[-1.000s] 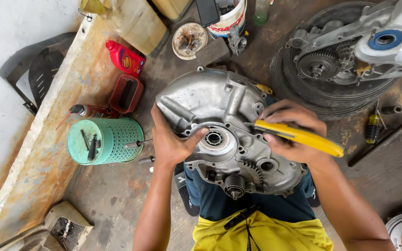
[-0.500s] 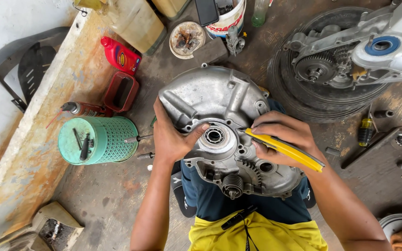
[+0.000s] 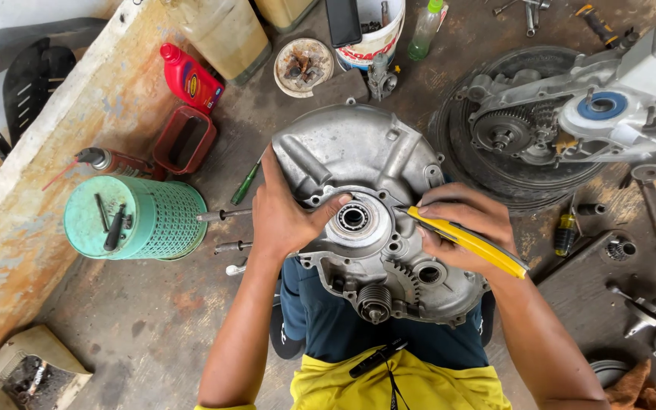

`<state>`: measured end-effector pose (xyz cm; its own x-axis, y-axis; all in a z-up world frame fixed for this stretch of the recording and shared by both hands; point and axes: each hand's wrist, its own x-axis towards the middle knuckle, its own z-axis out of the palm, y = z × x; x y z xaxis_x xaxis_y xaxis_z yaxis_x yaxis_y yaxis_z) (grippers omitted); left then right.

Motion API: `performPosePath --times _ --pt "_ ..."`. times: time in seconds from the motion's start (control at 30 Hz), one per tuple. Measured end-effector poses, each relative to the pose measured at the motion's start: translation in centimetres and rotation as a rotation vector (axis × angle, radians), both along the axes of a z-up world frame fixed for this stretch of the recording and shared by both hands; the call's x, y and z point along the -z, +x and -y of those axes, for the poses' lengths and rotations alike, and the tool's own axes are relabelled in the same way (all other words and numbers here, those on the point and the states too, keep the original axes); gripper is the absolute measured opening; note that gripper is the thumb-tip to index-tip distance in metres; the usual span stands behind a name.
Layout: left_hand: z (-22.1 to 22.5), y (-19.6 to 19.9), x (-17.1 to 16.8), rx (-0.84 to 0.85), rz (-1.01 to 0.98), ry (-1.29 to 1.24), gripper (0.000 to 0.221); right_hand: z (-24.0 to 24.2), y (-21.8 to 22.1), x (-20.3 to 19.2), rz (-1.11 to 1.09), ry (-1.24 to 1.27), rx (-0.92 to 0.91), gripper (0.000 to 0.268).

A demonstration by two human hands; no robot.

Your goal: The person sits on the workshop floor with a motorcycle engine crankcase cover on their lap and scrapes old gasket material from its mating surface using a yellow utility knife. They rotate the cover to reach different edges, then scrape around the bearing bore and finally pick up a hex key.

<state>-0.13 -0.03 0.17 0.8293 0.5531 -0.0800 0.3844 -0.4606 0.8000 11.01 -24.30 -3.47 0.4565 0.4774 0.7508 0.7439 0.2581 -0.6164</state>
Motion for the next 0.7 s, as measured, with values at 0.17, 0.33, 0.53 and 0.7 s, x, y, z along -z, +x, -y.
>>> performPosePath --times 0.17,0.33,0.53,0.7 --pt "-0.3 -0.3 0.4 0.006 -0.041 0.004 0.119 0.2 -0.3 0.0 -0.039 0.007 -0.038 0.005" --pt "-0.1 -0.2 -0.3 -0.008 -0.094 -0.012 0.12 0.3 -0.1 0.2 -0.041 -0.012 -0.033 0.004" --pt "-0.2 -0.2 -0.7 0.001 -0.111 -0.016 0.119 0.2 0.1 0.3 -0.046 0.016 -0.056 0.005" --pt "-0.2 -0.3 -0.7 0.005 -0.118 -0.015 0.118 0.3 0.0 0.5 -0.056 0.011 -0.058 0.005"
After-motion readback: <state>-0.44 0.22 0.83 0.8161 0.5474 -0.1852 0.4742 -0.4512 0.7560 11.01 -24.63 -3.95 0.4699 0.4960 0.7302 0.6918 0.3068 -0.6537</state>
